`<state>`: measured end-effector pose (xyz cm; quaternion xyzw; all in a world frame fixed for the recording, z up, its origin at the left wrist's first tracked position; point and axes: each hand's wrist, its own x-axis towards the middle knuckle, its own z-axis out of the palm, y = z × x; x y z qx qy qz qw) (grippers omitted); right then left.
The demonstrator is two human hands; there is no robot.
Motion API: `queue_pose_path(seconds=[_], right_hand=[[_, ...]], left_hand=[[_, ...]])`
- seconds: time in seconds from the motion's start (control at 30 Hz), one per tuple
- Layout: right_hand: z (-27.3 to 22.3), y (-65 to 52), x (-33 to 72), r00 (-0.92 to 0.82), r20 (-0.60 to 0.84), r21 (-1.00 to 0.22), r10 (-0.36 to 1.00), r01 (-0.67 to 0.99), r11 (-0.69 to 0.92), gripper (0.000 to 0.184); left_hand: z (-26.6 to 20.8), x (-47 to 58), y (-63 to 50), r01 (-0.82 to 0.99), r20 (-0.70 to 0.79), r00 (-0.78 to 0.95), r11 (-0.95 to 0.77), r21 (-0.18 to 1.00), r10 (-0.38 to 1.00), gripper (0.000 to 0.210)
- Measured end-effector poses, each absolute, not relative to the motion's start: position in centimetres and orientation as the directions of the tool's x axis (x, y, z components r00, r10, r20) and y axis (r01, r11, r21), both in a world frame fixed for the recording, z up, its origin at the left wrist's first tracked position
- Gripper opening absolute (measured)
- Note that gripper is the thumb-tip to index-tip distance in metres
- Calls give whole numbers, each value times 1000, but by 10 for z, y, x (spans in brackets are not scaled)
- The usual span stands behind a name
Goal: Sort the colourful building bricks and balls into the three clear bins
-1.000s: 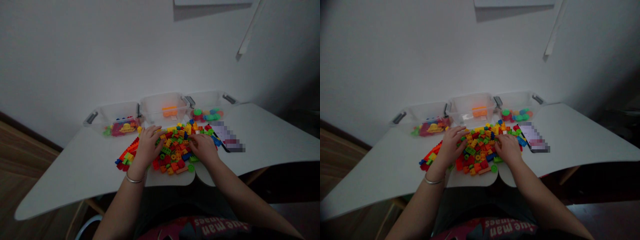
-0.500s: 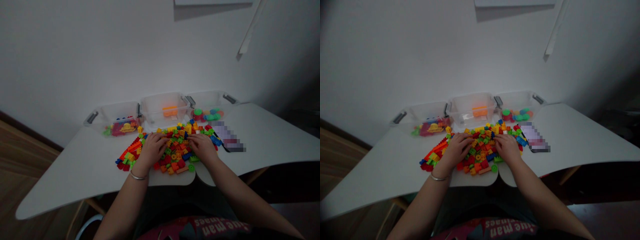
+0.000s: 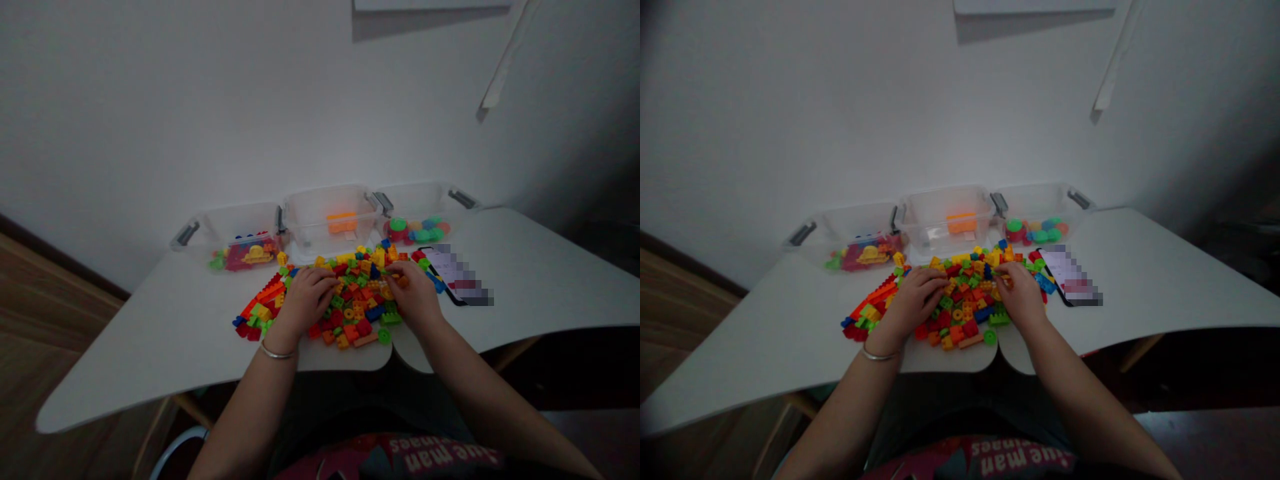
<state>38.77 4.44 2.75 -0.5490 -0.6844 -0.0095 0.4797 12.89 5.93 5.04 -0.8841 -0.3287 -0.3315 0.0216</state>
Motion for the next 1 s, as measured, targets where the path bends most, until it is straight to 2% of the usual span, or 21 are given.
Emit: queue_pose_path(seconds=[0.17, 0.37, 0.5, 0.73, 1.0], right_hand=[[33, 30, 372, 6, 667, -523, 745, 716, 463, 9], [30, 18, 353, -167, 714, -449, 680, 635, 628, 10], [30, 18, 352, -186, 743, -454, 643, 565, 689, 8], [31, 20, 353, -187, 795, -458, 578, 441, 772, 8], [31, 19, 356, -235, 803, -378, 547, 509, 773, 8]], left_hand=[[53, 131, 60, 551, 639, 561, -813, 186, 526, 18], [62, 143, 51, 476, 629, 569, -836, 273, 530, 17], [65, 150, 44, 430, 611, 604, -855, 291, 512, 17], [64, 157, 34, 465, 592, 561, -812, 352, 578, 8], [67, 157, 33, 483, 560, 528, -768, 421, 638, 4]])
